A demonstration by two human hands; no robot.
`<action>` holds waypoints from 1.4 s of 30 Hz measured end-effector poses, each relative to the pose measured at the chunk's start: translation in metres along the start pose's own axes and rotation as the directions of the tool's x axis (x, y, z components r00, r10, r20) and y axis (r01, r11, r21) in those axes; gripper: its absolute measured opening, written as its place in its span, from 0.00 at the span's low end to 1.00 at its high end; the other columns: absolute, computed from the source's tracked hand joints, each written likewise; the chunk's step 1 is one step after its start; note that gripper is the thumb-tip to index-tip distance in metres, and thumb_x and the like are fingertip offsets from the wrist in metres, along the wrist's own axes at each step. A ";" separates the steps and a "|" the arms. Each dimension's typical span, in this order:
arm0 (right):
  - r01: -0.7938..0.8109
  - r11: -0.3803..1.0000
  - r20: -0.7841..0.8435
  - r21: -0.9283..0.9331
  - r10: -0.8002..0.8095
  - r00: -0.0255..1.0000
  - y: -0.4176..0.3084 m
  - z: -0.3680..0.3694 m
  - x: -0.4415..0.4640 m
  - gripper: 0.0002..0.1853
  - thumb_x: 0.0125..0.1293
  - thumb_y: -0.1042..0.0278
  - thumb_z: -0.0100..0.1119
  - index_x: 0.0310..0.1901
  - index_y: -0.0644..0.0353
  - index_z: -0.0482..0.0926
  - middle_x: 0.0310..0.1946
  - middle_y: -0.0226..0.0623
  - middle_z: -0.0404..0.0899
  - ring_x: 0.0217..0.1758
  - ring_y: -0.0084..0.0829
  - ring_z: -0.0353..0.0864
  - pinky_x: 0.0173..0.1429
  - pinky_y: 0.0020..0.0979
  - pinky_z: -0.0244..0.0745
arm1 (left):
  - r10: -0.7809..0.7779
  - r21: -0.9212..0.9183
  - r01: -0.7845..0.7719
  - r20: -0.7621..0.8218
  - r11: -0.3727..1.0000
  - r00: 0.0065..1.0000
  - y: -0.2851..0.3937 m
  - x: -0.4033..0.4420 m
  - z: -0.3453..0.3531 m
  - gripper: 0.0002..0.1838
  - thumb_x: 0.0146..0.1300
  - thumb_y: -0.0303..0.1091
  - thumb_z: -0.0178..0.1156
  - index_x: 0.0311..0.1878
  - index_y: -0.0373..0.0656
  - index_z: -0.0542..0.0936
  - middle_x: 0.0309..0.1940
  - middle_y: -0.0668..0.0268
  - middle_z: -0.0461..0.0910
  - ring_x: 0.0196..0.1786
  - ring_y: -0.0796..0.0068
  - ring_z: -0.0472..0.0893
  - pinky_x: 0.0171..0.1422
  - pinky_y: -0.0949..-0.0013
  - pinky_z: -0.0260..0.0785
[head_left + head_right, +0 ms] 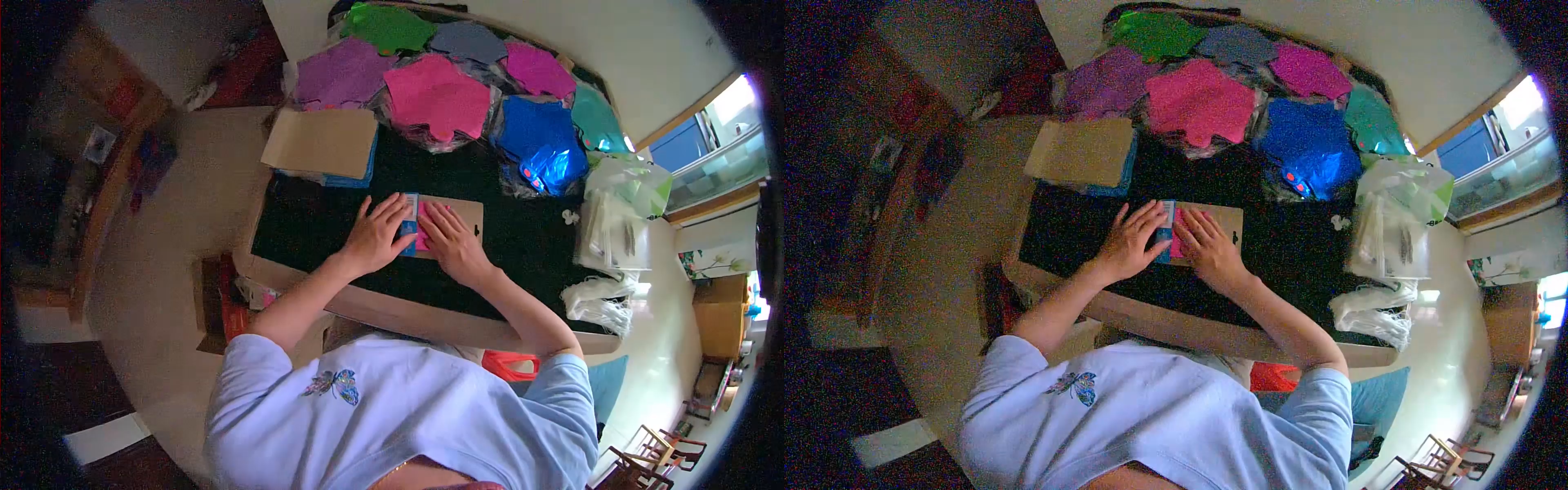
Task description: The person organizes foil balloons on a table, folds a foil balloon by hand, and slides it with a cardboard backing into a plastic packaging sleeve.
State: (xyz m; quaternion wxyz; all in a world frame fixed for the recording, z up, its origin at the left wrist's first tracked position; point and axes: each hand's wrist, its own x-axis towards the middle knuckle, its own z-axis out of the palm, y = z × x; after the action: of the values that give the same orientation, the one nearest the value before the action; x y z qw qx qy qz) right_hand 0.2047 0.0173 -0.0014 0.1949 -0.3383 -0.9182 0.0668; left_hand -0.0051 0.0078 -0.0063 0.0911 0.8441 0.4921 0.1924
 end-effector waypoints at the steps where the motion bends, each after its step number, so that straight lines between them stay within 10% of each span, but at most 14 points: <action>1: -0.004 1.000 -0.004 -0.020 0.004 1.000 -0.002 0.001 0.000 0.25 0.59 0.68 0.54 0.59 0.63 0.65 0.62 0.51 0.60 0.67 0.47 0.58 0.69 0.43 0.54 | -0.036 -0.051 0.034 -0.039 0.998 0.999 0.001 0.001 0.001 0.32 0.57 0.43 0.59 0.62 0.42 0.62 0.63 0.57 0.64 0.67 0.58 0.60 0.68 0.47 0.49; 8: -0.011 0.999 0.030 -0.048 0.013 0.999 0.000 0.004 -0.003 0.27 0.60 0.68 0.53 0.61 0.64 0.62 0.63 0.51 0.60 0.68 0.47 0.57 0.70 0.43 0.52 | -0.228 -0.254 0.193 -0.114 0.948 0.967 0.017 0.016 -0.010 0.30 0.54 0.32 0.59 0.61 0.42 0.63 0.56 0.55 0.69 0.62 0.57 0.65 0.64 0.50 0.55; 10: -0.038 0.999 0.040 0.029 0.037 0.999 0.002 0.008 -0.003 0.28 0.59 0.68 0.51 0.62 0.63 0.60 0.64 0.52 0.57 0.69 0.47 0.54 0.72 0.43 0.48 | 0.157 -0.012 -0.167 -0.280 0.986 0.947 0.023 0.020 -0.017 0.32 0.50 0.28 0.61 0.60 0.47 0.65 0.55 0.59 0.71 0.57 0.56 0.69 0.62 0.53 0.58; 15: -0.024 1.000 0.007 0.014 0.024 1.000 0.003 0.007 -0.002 0.22 0.60 0.69 0.53 0.55 0.65 0.65 0.62 0.51 0.60 0.67 0.47 0.57 0.70 0.43 0.52 | 0.190 -0.034 -0.200 -0.186 0.979 0.964 0.018 0.020 -0.011 0.19 0.51 0.31 0.61 0.49 0.48 0.75 0.42 0.64 0.77 0.53 0.64 0.72 0.61 0.57 0.60; 19: -0.048 0.999 0.009 -0.006 0.048 0.999 -0.001 0.005 -0.002 0.21 0.60 0.70 0.52 0.56 0.64 0.66 0.63 0.50 0.60 0.68 0.47 0.57 0.70 0.42 0.52 | -0.071 -0.013 0.070 -0.189 0.997 0.979 0.007 0.020 -0.018 0.09 0.53 0.32 0.62 0.38 0.44 0.79 0.31 0.64 0.80 0.41 0.65 0.79 0.54 0.60 0.67; 21: -0.035 0.999 0.001 0.011 0.035 0.999 -0.001 0.005 -0.001 0.23 0.60 0.70 0.52 0.57 0.63 0.65 0.63 0.51 0.60 0.68 0.47 0.56 0.70 0.43 0.52 | -0.380 -0.375 0.321 -0.094 0.870 0.920 -0.002 0.026 -0.007 0.10 0.53 0.30 0.62 0.39 0.40 0.78 0.30 0.60 0.80 0.34 0.64 0.81 0.40 0.63 0.72; 42: 0.009 0.999 0.014 -0.035 -0.008 1.000 -0.003 0.000 0.000 0.29 0.57 0.70 0.52 0.63 0.52 0.63 0.64 0.52 0.58 0.67 0.49 0.57 0.70 0.46 0.52 | -0.436 -0.660 0.573 0.386 0.486 0.813 -0.032 0.066 0.003 0.09 0.52 0.29 0.65 0.35 0.35 0.81 0.24 0.63 0.81 0.24 0.78 0.79 0.26 0.75 0.73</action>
State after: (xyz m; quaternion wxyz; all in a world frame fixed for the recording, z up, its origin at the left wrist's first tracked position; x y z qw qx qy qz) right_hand 0.2034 0.0148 -0.0004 0.1829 -0.3373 -0.9220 0.0522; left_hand -0.0005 0.0811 -0.0046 0.5243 0.5578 0.5834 0.2714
